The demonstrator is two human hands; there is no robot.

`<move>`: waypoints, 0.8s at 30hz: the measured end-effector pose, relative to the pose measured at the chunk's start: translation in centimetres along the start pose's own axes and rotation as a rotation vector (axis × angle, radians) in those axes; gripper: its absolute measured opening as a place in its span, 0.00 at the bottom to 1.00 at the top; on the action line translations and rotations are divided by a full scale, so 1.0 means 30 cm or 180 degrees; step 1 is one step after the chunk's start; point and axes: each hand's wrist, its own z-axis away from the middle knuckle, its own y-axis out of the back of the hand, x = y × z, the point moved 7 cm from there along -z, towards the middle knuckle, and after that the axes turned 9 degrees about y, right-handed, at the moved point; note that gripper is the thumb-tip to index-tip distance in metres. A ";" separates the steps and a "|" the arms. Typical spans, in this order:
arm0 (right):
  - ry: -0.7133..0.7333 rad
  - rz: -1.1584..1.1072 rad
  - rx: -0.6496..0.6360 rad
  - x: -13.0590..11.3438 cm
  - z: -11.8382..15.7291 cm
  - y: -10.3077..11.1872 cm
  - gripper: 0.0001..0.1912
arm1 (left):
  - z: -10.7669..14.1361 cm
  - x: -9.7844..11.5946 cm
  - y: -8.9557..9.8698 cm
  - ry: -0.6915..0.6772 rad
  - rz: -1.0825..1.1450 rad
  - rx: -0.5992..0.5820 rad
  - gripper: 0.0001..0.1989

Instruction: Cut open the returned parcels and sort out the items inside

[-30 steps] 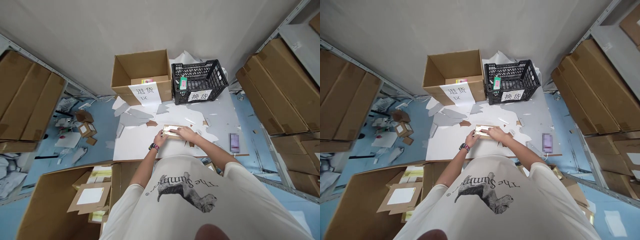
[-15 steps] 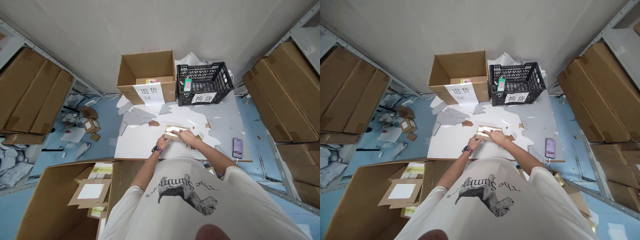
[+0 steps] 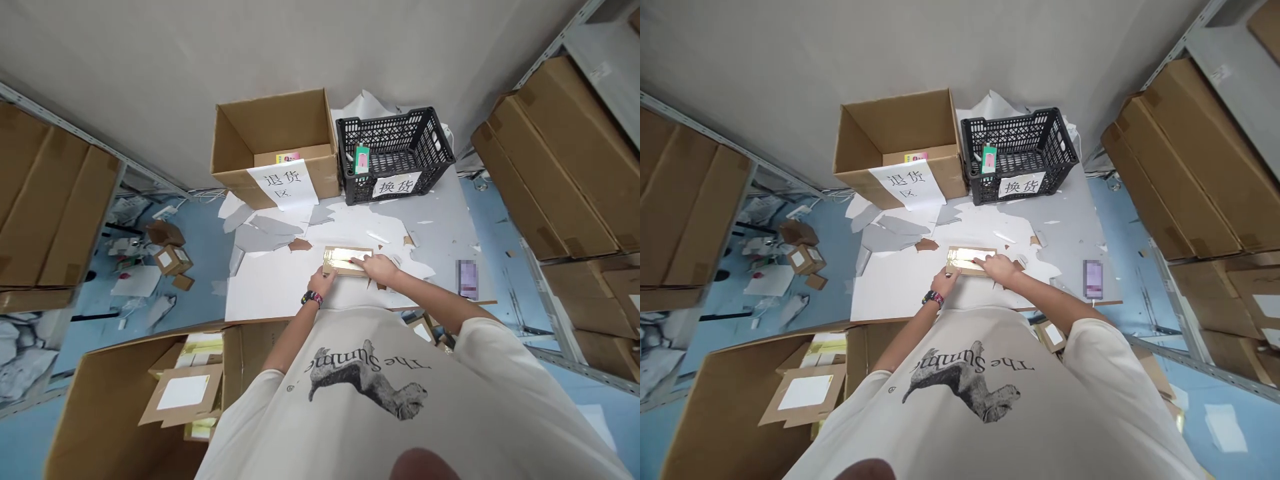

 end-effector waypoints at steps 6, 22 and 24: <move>-0.0345 -0.0046 -0.0170 0.096 0.130 -0.029 0.38 | 0.019 0.018 0.006 -0.0002 -0.0153 0.0031 0.33; -0.0509 -0.0324 0.0020 0.136 0.248 -0.084 0.36 | 0.034 0.266 0.033 -0.1744 -0.1071 0.0513 0.56; -0.0536 -0.0325 0.0019 0.144 0.262 -0.093 0.36 | 0.014 0.290 0.013 -0.1761 -0.1160 0.0368 0.55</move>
